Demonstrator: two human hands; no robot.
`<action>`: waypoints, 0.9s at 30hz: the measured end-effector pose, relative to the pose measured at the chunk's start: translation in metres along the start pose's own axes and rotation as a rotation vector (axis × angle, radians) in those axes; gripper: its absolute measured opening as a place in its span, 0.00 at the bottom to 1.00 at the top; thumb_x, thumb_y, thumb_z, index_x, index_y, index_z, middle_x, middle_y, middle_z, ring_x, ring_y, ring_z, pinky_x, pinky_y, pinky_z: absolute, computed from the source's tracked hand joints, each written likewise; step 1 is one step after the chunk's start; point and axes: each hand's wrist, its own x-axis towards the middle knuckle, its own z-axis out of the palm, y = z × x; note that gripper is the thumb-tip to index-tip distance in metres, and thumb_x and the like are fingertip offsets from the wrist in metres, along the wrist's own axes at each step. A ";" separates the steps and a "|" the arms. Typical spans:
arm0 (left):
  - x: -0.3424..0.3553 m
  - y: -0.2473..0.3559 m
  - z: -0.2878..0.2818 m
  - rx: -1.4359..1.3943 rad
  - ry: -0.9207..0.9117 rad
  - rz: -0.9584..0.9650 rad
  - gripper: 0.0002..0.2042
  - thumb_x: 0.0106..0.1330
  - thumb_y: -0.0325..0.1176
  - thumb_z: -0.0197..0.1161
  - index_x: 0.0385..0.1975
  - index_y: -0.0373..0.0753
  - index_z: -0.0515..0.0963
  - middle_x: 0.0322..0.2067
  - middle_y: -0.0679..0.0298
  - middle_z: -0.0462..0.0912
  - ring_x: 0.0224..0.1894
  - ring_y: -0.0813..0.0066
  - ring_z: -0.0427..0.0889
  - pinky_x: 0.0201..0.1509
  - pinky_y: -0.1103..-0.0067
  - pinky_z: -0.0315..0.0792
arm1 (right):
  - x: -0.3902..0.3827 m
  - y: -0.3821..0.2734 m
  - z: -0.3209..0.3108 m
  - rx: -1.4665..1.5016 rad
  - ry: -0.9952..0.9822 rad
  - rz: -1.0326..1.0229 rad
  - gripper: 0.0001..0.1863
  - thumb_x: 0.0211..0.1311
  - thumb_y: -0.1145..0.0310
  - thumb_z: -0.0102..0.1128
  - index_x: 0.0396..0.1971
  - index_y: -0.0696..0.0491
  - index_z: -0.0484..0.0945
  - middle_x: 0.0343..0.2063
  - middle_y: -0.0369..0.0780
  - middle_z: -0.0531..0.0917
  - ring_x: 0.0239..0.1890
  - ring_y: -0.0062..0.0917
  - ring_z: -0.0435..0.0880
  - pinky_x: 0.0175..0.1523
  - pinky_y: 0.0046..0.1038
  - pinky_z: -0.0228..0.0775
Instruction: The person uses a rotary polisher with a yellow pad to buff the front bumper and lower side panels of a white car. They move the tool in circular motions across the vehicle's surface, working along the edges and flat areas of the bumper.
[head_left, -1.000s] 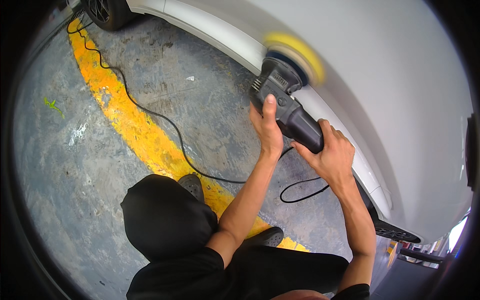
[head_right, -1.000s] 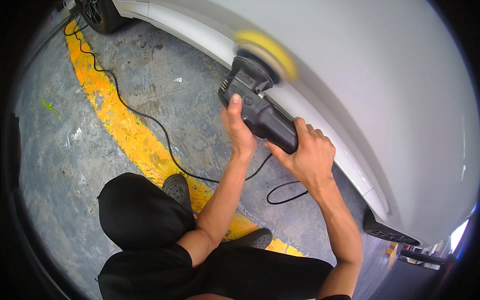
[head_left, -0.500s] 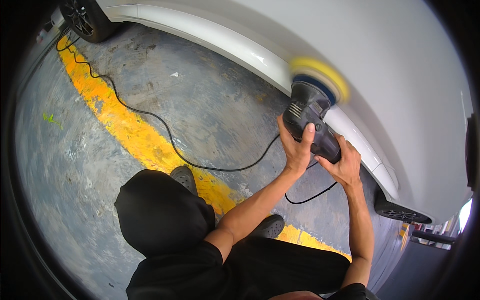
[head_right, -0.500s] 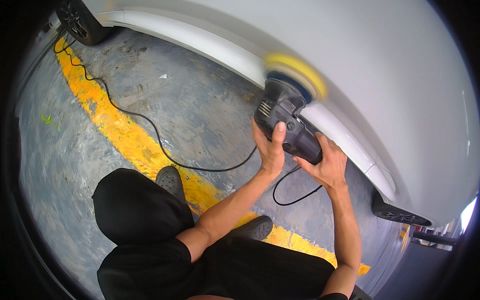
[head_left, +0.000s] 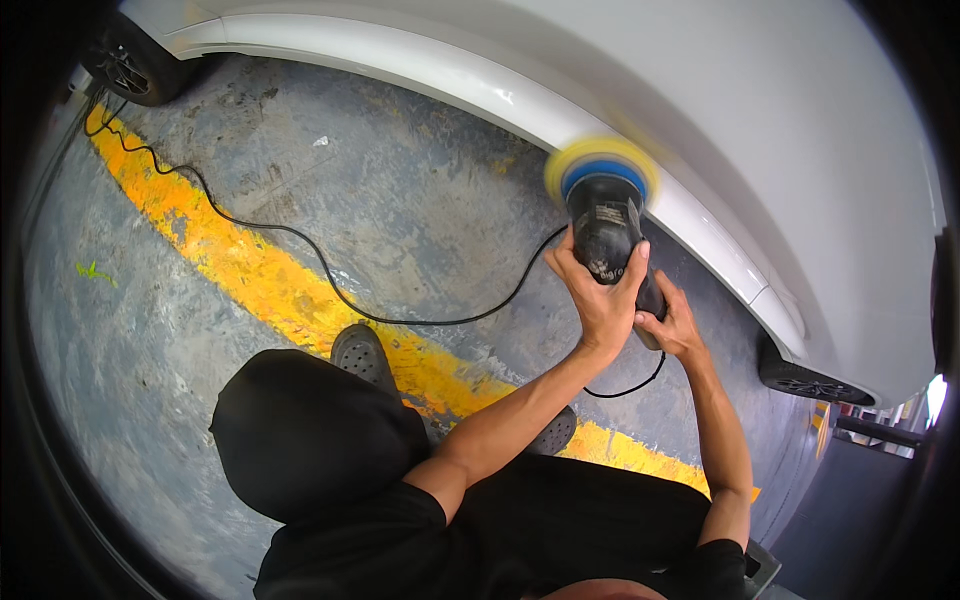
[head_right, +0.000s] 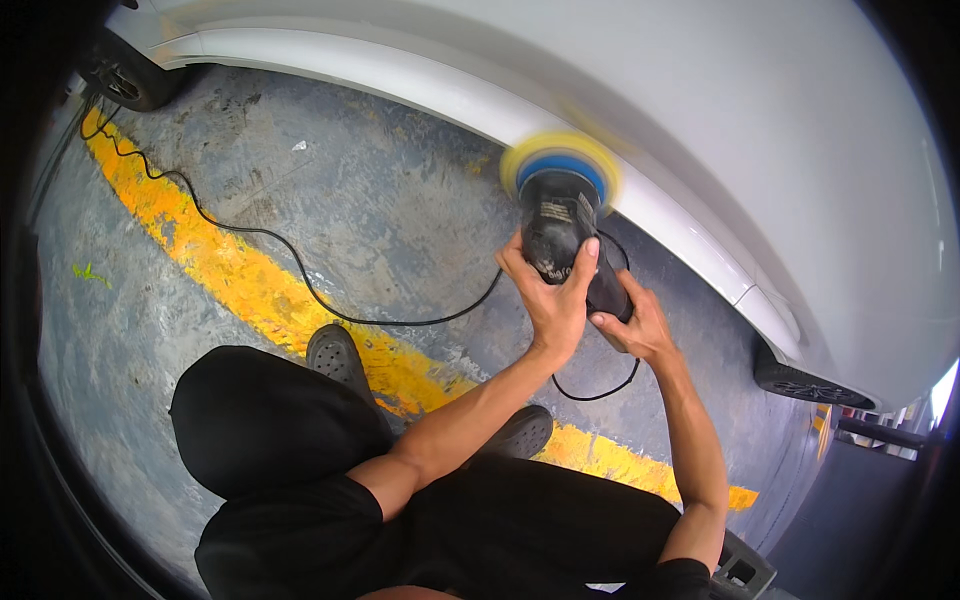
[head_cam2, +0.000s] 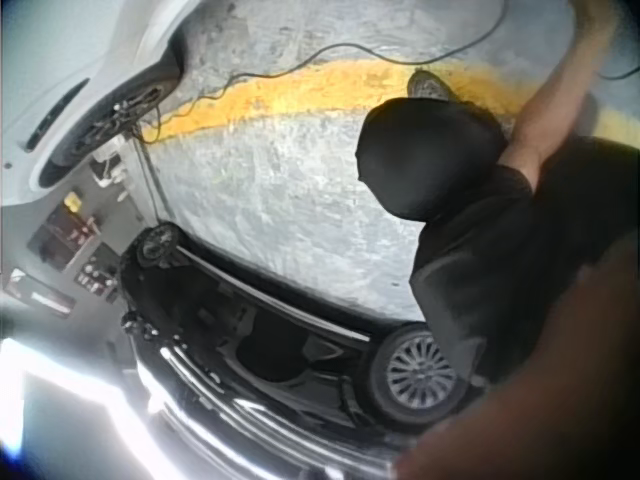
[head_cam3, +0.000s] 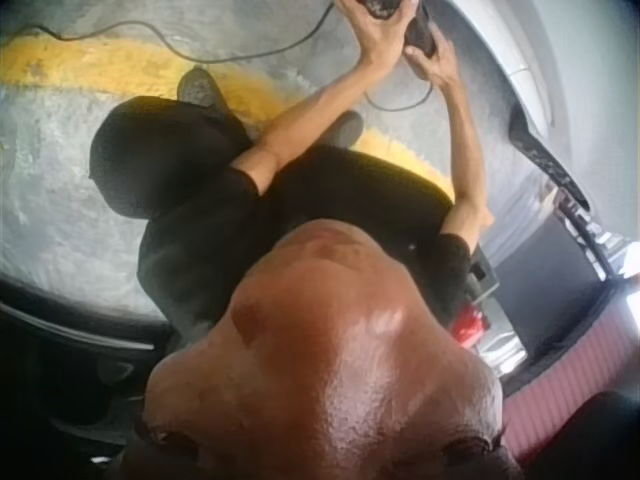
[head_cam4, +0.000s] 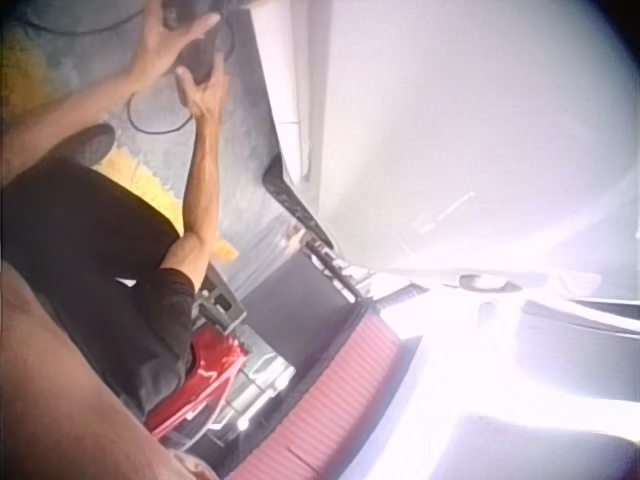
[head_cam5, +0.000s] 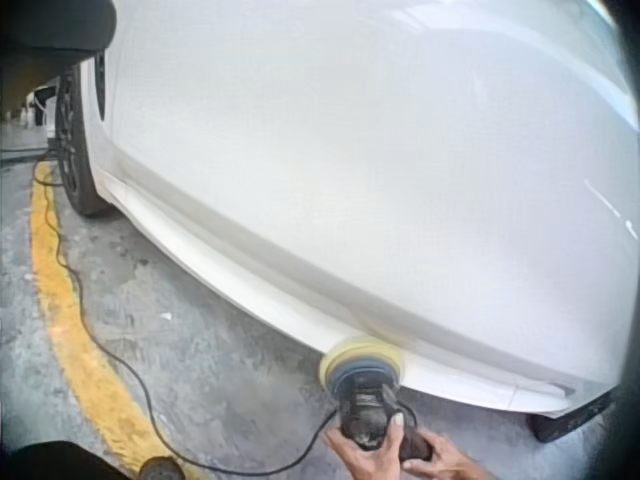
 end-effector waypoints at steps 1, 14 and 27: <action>0.006 0.007 -0.003 -0.006 0.023 -0.004 0.43 0.66 0.45 0.79 0.67 0.24 0.58 0.53 0.49 0.60 0.59 0.57 0.68 0.63 0.60 0.72 | 0.005 -0.005 0.004 0.054 -0.004 -0.008 0.39 0.53 0.40 0.77 0.51 0.58 0.77 0.33 0.45 0.82 0.37 0.37 0.80 0.48 0.39 0.73; 0.110 0.064 -0.069 -0.005 0.270 0.094 0.44 0.64 0.44 0.80 0.70 0.24 0.62 0.53 0.50 0.62 0.56 0.58 0.75 0.57 0.66 0.79 | 0.090 -0.126 0.062 0.336 -0.126 -0.027 0.32 0.64 0.47 0.75 0.51 0.60 0.76 0.40 0.40 0.81 0.45 0.26 0.76 0.54 0.32 0.71; 0.237 0.118 -0.156 0.024 0.481 0.154 0.39 0.63 0.48 0.80 0.62 0.22 0.71 0.54 0.47 0.70 0.57 0.54 0.79 0.61 0.62 0.76 | 0.197 -0.261 0.111 0.184 -0.148 -0.078 0.31 0.63 0.47 0.76 0.50 0.59 0.79 0.34 0.42 0.84 0.37 0.26 0.80 0.47 0.32 0.73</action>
